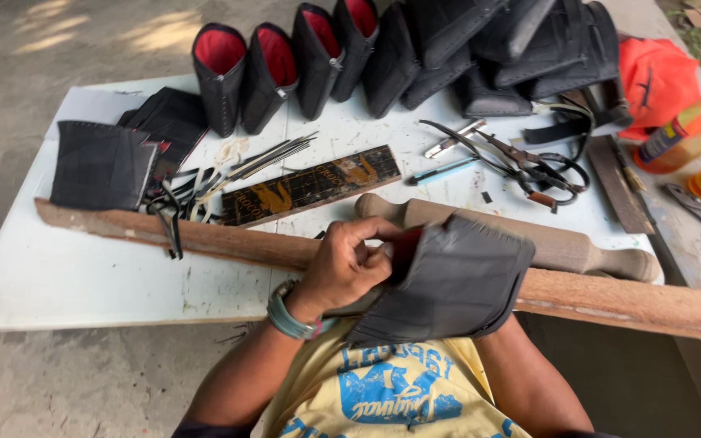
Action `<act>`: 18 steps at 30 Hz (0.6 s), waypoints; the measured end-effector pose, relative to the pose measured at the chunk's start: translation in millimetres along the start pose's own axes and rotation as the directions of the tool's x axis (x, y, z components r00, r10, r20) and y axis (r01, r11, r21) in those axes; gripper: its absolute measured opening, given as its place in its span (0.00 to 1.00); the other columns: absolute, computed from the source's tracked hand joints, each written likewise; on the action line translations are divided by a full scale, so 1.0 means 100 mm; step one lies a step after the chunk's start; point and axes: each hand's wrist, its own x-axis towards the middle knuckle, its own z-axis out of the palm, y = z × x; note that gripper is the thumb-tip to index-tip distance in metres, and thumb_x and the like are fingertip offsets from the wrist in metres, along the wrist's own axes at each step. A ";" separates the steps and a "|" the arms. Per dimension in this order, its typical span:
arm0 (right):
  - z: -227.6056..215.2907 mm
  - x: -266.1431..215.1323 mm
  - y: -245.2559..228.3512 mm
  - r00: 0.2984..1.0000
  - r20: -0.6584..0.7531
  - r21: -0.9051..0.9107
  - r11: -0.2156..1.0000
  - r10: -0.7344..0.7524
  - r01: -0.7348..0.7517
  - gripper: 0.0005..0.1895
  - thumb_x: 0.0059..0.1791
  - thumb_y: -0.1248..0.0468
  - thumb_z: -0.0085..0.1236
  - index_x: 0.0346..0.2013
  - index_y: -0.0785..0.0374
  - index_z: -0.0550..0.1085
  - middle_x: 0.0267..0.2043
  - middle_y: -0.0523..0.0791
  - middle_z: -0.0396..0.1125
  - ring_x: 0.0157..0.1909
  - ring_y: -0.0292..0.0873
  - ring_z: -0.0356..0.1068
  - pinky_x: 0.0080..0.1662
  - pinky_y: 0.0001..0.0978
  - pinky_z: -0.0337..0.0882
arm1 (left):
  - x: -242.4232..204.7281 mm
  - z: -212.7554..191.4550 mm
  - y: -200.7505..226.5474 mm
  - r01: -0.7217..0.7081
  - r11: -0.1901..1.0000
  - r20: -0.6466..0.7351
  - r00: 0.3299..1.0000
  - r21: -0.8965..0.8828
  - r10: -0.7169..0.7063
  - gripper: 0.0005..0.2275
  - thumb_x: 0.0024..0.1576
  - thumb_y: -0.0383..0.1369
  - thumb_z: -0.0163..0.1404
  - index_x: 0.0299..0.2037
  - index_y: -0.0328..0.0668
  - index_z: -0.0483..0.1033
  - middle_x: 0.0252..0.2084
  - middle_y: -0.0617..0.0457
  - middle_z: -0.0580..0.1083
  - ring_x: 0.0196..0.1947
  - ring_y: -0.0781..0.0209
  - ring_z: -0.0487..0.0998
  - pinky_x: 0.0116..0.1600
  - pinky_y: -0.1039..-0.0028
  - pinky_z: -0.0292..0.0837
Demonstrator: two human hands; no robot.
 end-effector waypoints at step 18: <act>-0.65 -0.03 -0.18 0.997 -0.076 -0.319 0.946 0.029 -0.052 0.16 0.57 0.68 0.52 0.57 0.75 0.69 0.53 0.55 0.69 0.48 0.48 0.68 0.48 0.39 0.73 | -0.17 -0.24 0.06 -0.120 0.987 -0.021 0.992 0.103 0.123 0.21 0.57 0.20 0.53 0.62 0.37 0.74 0.55 0.47 0.80 0.56 0.56 0.80 0.64 0.67 0.74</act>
